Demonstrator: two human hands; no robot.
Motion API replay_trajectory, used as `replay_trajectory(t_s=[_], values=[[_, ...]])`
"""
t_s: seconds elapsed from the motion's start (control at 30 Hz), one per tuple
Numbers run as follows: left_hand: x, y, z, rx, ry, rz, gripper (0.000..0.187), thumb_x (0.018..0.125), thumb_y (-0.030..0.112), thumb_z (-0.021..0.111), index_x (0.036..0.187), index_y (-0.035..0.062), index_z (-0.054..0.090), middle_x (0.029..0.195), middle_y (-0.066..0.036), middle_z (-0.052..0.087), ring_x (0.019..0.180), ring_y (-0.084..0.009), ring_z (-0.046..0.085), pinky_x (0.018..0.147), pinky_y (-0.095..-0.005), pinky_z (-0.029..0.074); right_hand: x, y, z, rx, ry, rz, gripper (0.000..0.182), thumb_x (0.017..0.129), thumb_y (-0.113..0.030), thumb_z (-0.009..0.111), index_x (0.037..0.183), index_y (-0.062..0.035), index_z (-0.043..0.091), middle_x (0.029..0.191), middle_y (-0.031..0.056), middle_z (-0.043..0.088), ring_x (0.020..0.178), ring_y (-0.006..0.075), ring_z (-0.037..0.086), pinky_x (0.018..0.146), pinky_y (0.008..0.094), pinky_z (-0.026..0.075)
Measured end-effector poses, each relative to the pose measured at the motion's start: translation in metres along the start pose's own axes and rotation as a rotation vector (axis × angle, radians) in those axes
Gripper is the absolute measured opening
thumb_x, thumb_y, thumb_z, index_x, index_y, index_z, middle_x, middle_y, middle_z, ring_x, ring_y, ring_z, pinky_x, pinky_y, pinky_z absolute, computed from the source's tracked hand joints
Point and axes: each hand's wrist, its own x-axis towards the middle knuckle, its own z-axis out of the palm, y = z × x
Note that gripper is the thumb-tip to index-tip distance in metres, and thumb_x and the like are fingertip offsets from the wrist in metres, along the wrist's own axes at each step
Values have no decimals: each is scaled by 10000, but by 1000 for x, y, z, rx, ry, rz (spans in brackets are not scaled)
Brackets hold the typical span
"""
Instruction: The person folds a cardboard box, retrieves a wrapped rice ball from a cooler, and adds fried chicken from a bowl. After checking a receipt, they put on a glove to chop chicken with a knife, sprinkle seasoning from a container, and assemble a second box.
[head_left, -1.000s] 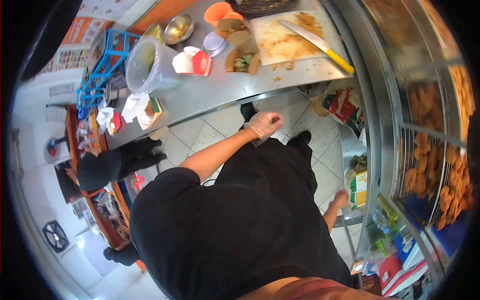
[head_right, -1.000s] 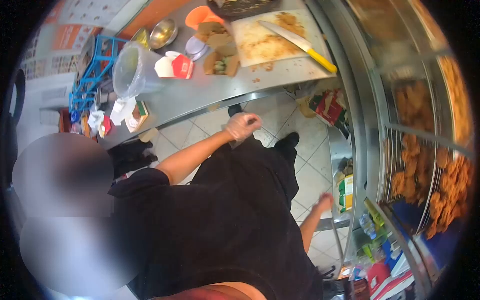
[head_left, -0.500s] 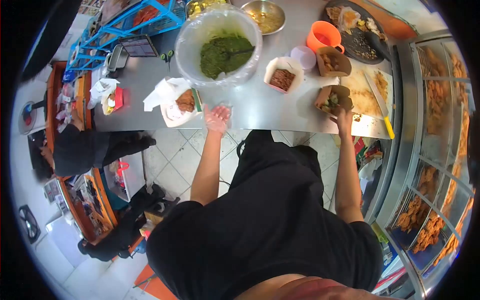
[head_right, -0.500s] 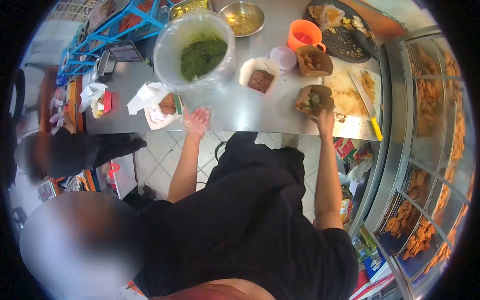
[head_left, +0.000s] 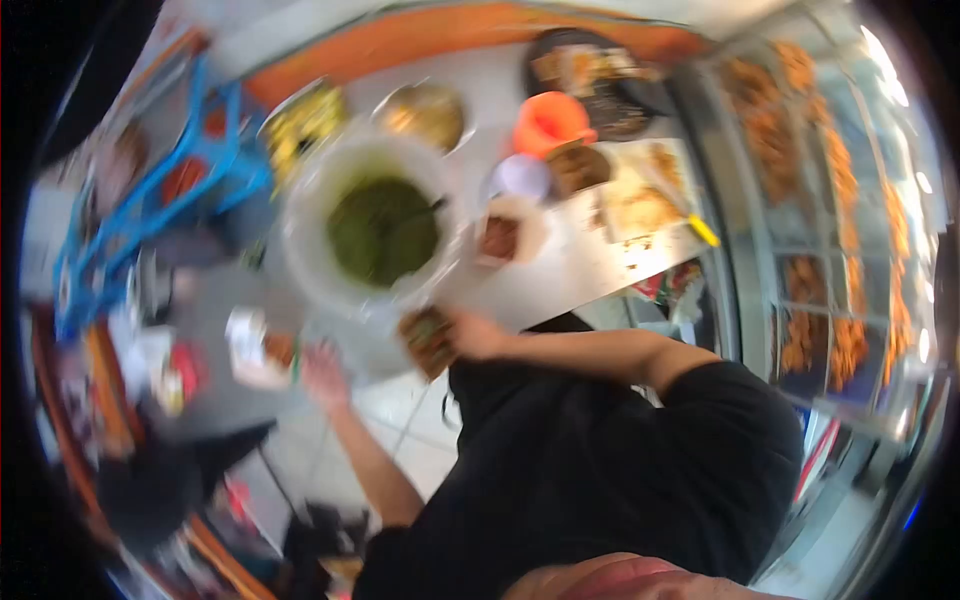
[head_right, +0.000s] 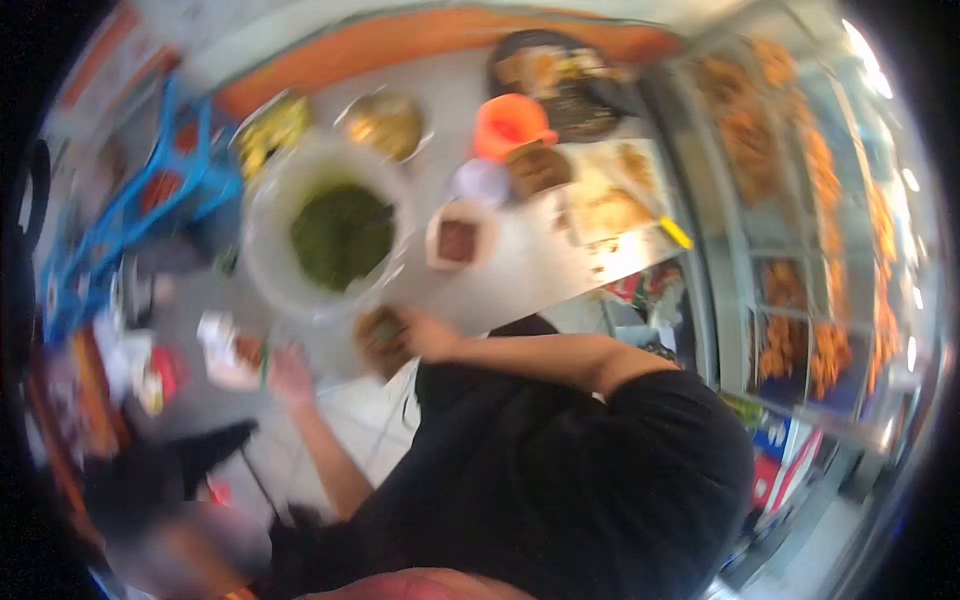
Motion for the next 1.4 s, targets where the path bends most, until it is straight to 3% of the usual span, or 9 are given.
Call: replay_trajectory(t_s=[0.1, 0.27, 0.43, 0.57, 0.97, 1.1, 1.2, 1.3, 1.4], values=[[-12, 39, -30, 343, 200, -1, 666, 1091, 404, 330, 1612, 12, 190, 1684, -223, 198, 1556, -375, 209, 1299, -504, 130, 66, -16, 69, -111, -128, -133, 408, 926, -313, 594, 1219, -31, 616, 1130, 217, 707, 989, 343, 695, 899, 482, 551], [25, -4, 27, 632, 350, 79, 583, 1080, 381, 345, 1527, 17, 262, 1551, -228, 297, 1425, -365, 316, 1210, -497, 227, 87, -56, 115, 110, -62, -569, 498, 825, -214, 721, 1288, -69, 610, 1121, 180, 684, 1036, 355, 665, 907, 456, 538], [63, -114, 164, 915, 17, -41, 522, 1058, 404, 389, 1421, 29, 372, 1398, -227, 390, 1279, -355, 398, 1107, -487, 297, 62, 27, 61, 129, -645, -365, 286, 695, -91, 728, 978, -74, 770, 840, 100, 731, 753, 236, 694, 694, 399, 551], [50, -212, 262, 1216, -411, -189, 485, 1041, 422, 424, 1336, 39, 460, 1276, -226, 464, 1162, -348, 463, 1024, -479, 353, 5, 105, -46, -156, -523, -223, 227, 758, -64, 629, 908, -62, 800, 852, 108, 757, 749, 242, 703, 697, 401, 550], [-73, -449, 334, 2366, -1886, -411, 462, 990, 476, 528, 1081, 67, 723, 910, -223, 686, 812, -325, 658, 777, -457, 521, -504, 160, -411, -31, 924, -23, 232, 984, -289, 703, 931, -80, 789, 861, 84, 747, 783, 194, 708, 712, 350, 562], [-273, -445, 580, 2177, -1909, -44, 572, 1001, 558, 503, 1062, 47, 751, 888, -237, 728, 856, -400, 716, 780, -493, 546, -675, 86, -453, -554, 1381, -228, 70, 874, -52, 759, 945, -52, 763, 1044, 102, 705, 912, 233, 682, 797, 348, 547], [-375, -485, 703, 1373, -2160, 516, 365, 1004, 370, 614, 1254, 125, 716, 1147, -189, 738, 1041, -337, 729, 904, -406, 589, -774, -5, -457, -1070, 1610, -305, 55, 871, -79, 772, 817, -79, 761, 1046, 79, 725, 914, 199, 684, 787, 332, 534], [-483, -471, 796, 891, -2303, 343, 259, 1002, 216, 658, 1231, 116, 723, 1116, -129, 764, 985, -235, 752, 874, -344, 613, -854, -88, -473, -1803, 1818, -161, 275, 950, -179, 708, 1181, -30, 696, 1150, 180, 722, 1056, 267, 697, 901, 383, 547], [-551, -474, 840, 561, -2354, 230, 229, 988, 177, 696, 1203, 108, 731, 1032, -78, 778, 882, -132, 730, 756, -274, 618, -879, -170, -497, -1793, 1890, 404, 513, 965, -437, 669, 1307, -54, 668, 1227, 174, 715, 1084, 279, 701, 961, 422, 557]])
